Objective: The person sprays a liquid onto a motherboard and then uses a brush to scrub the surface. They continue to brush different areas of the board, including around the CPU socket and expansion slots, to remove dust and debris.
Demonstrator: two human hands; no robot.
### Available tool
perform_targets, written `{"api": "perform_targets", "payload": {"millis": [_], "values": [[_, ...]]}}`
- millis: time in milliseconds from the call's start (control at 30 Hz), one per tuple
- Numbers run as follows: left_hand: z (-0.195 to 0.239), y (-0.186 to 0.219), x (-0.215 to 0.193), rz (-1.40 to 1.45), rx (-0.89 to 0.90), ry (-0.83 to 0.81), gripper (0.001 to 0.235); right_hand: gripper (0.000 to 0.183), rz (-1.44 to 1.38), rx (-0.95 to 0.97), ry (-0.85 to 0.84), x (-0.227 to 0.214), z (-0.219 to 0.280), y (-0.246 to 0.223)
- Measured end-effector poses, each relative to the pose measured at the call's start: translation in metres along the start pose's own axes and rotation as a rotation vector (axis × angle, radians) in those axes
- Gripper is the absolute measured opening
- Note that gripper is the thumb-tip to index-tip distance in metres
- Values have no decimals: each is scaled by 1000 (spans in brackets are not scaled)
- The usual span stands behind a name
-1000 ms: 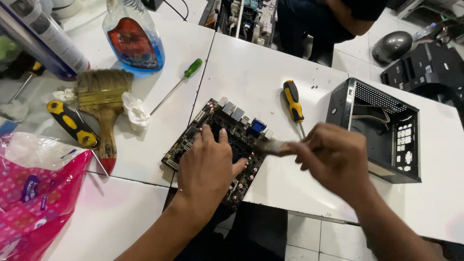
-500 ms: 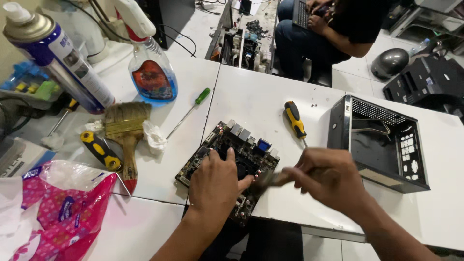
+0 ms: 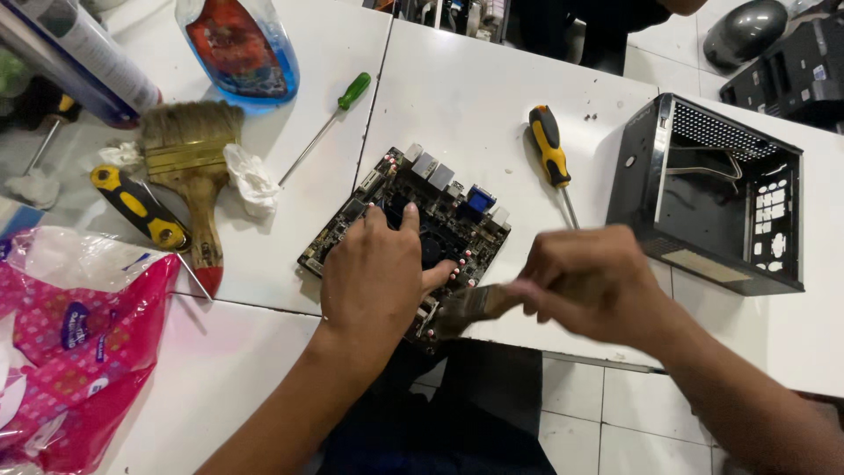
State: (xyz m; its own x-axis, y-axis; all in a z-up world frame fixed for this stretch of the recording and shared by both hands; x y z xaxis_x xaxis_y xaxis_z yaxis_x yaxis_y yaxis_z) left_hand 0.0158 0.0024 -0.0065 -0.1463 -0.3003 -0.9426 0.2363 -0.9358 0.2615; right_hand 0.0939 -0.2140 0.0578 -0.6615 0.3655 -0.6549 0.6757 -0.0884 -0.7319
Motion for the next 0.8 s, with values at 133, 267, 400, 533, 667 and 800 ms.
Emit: {"api": "perform_targets", "payload": {"millis": [133,267,400,533,667,800], "values": [[-1,-1,4,9,-5,46,90,27,357,10,252,-30,-4,5],[-1,-3,4,-3,13,59,93,25,90,14,128,-10,-4,-3],[-4,-3,11,-45,-7,96,92,29,359,61,263,-28,-12,-12],[-3,-3,7,-3,3,74,93,25,185,16,175,-3,1,-38],[-3,-4,9,-16,19,114,91,28,222,10,96,4,4,-58],[-3,-3,12,-73,27,172,89,44,245,-84,84,37,9,-56]]}}
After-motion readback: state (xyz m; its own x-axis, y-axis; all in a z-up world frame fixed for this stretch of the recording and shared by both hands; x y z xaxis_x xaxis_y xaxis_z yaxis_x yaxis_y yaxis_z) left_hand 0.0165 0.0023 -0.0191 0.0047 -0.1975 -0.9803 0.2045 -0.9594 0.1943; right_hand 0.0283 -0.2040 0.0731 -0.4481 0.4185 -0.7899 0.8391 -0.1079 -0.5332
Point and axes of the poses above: each hand's wrist, its own z-axis away from the middle knuckle, its own x-axis out of the palm, y = z × x, the point moved 1 cm from there along -z, towards the middle knuckle, and after that the axes turned 9 degrees about -y, right-handed, at the moved point
